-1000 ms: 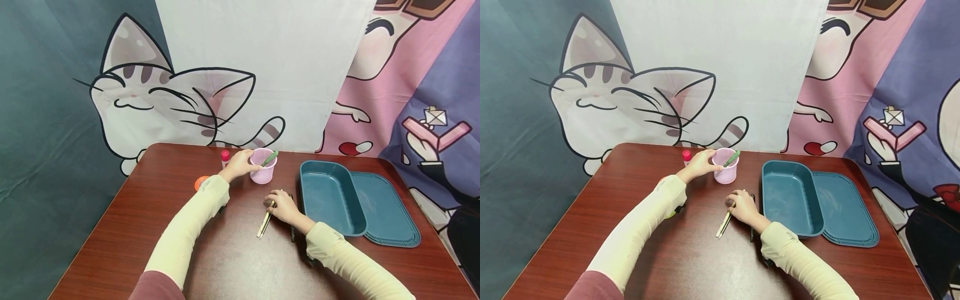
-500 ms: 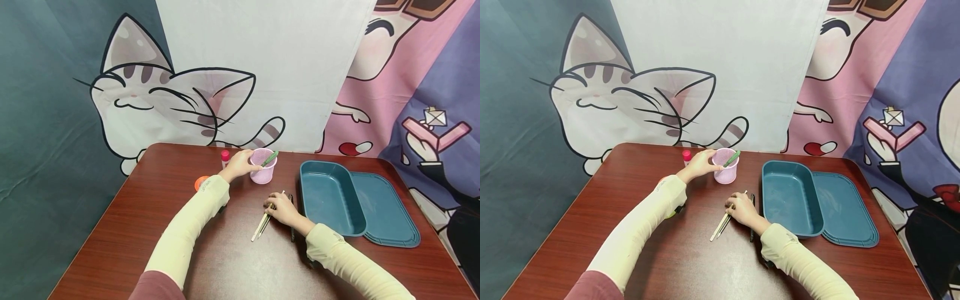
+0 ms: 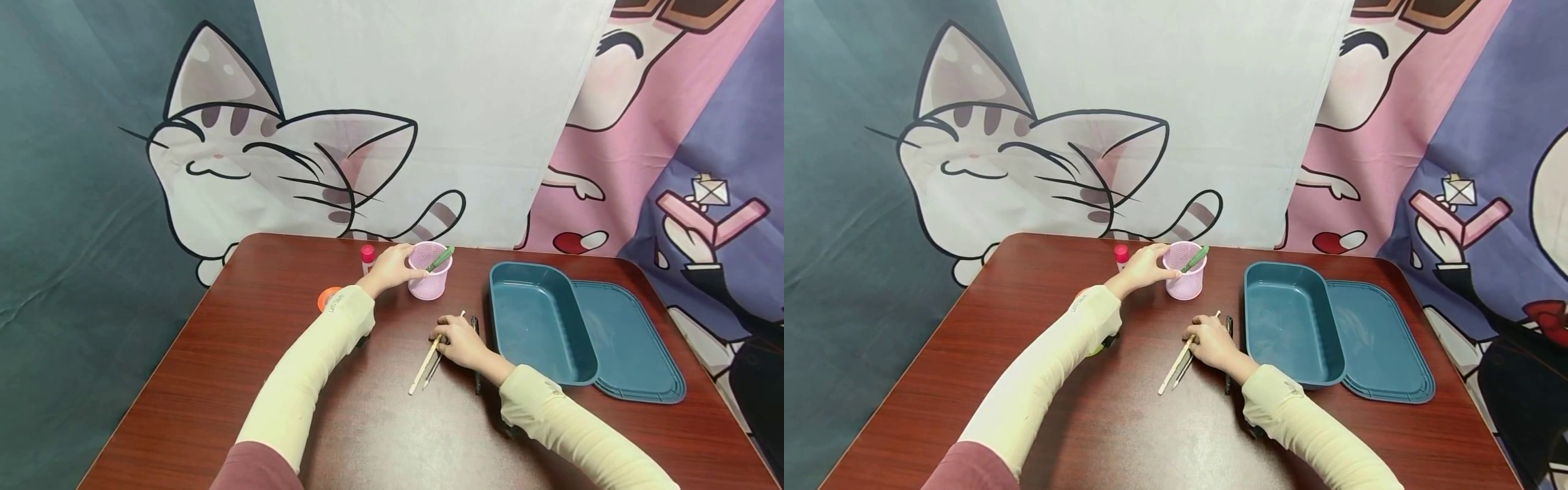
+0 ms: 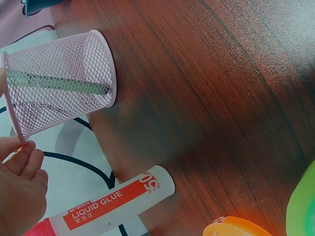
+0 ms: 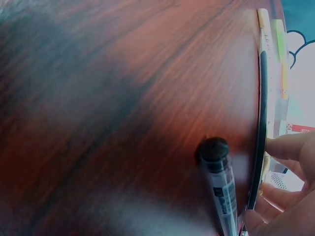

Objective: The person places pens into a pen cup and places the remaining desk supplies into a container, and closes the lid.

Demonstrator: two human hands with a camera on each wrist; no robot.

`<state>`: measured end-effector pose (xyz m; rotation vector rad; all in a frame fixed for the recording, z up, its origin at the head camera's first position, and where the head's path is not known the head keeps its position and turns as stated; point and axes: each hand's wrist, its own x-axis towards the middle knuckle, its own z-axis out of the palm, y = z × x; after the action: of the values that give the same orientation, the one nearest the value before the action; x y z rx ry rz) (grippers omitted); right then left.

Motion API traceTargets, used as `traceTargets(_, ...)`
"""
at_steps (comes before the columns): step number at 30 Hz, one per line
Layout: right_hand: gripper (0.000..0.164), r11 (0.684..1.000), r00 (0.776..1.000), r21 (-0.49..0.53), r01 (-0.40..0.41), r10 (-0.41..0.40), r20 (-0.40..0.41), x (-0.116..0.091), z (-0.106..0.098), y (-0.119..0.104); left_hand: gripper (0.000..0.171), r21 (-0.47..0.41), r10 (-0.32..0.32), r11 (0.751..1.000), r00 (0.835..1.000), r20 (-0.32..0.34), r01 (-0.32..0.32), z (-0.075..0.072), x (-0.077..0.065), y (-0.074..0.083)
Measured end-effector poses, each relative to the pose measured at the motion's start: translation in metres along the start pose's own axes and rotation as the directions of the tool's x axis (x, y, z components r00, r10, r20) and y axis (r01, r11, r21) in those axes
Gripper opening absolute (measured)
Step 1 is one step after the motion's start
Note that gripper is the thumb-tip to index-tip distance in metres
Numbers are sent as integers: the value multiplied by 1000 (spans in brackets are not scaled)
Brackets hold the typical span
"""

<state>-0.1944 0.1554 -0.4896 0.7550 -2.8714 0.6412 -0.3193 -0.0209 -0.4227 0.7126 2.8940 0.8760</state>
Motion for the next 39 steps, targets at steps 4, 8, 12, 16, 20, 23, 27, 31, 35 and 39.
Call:
traceTargets(4, 11, 1000, 1000, -26, -12, 13, 12, 1, 1, -1, 67, -5, 2, 1000, 1000, 3, -2, 0, 0, 0)
traceTargets(8, 10, 999, 1000, -32, -9, 9, -5, 2, 2, -2, 66, 14, 17, 1000, 1000, 0, -17, 0, 0, 0)
traceTargets(12, 10, 999, 1000, -46, -2, 1, -20, 3, 3, -1, 67, 45, 30, 999, 1000, -4, -30, 0, 0, 0)
traceTargets(16, 10, 999, 1000, -49, 4, -5, -17, 3, 3, 0, 67, 53, 28, 998, 1000, -3, -28, 0, 0, 0)
traceTargets(20, 11, 998, 1000, -50, 29, -29, -10, 5, 3, 1, 67, 48, 25, 999, 1000, -6, -25, 0, 0, -1)
traceTargets(23, 11, 997, 999, -52, 51, -51, -5, 6, 2, 1, 67, 32, 21, 999, 1000, -7, -21, 0, 0, 0)
traceTargets(27, 10, 997, 998, -36, 66, -65, 19, 7, -2, 1, 66, 23, 19, 1000, 1000, -6, -19, -1, 0, 1)
traceTargets(31, 9, 996, 996, -1, 84, -84, 38, 9, -12, 0, 66, 28, 25, 999, 1000, -6, -24, -1, 0, 0)
traceTargets(35, 9, 993, 993, 27, 113, -114, 44, 11, -24, -1, 65, 28, 32, 999, 999, -10, -31, -1, 1, 0)
traceTargets(39, 10, 990, 989, 47, 136, -139, 54, 13, -38, -2, 65, 28, 37, 999, 999, -12, -36, 0, 1, -1)
